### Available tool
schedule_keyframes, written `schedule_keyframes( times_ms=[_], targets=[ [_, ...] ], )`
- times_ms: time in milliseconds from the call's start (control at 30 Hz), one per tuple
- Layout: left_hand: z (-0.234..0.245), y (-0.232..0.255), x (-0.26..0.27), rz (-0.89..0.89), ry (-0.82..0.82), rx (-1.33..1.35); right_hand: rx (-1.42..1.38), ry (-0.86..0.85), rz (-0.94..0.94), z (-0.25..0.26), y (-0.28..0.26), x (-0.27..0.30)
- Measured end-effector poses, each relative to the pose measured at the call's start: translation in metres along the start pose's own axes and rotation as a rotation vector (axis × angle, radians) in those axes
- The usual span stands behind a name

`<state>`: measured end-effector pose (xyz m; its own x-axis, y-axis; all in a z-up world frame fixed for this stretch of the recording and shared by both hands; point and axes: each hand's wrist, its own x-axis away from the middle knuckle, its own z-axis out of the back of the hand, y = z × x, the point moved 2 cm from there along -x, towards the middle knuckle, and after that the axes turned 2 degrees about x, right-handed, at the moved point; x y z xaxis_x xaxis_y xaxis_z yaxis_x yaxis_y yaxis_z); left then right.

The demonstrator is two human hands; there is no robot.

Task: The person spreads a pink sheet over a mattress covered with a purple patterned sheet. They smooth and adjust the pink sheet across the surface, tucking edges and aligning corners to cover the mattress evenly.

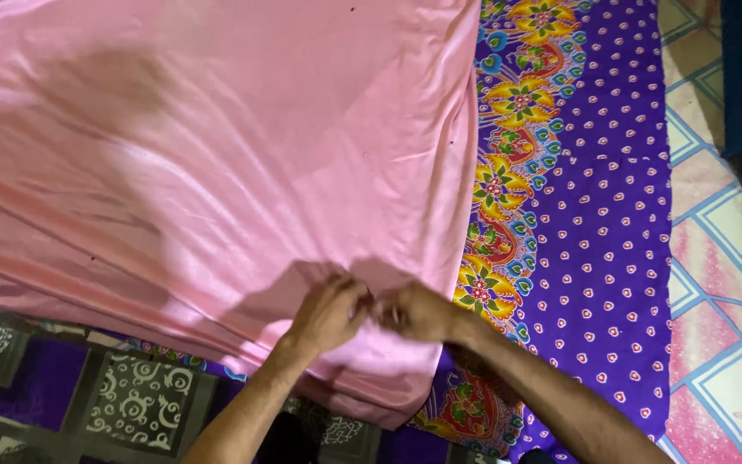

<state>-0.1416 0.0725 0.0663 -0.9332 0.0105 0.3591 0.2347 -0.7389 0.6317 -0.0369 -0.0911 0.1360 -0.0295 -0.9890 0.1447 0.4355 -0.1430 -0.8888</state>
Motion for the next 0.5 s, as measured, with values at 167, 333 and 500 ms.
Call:
schedule_keyframes(
  times_ms=[167,333,500],
  targets=[
    [0.023,0.002,-0.024,-0.167,0.681,-0.373,0.576,0.657,-0.181,0.053,0.05,-0.024],
    [0.022,0.023,-0.031,-0.08,0.598,-0.355,0.672,0.579,-0.408,0.056,0.055,-0.009],
    [-0.01,-0.006,-0.038,-0.018,0.618,-0.44,0.766,0.596,-0.539,0.048,0.083,0.006]
  ],
)
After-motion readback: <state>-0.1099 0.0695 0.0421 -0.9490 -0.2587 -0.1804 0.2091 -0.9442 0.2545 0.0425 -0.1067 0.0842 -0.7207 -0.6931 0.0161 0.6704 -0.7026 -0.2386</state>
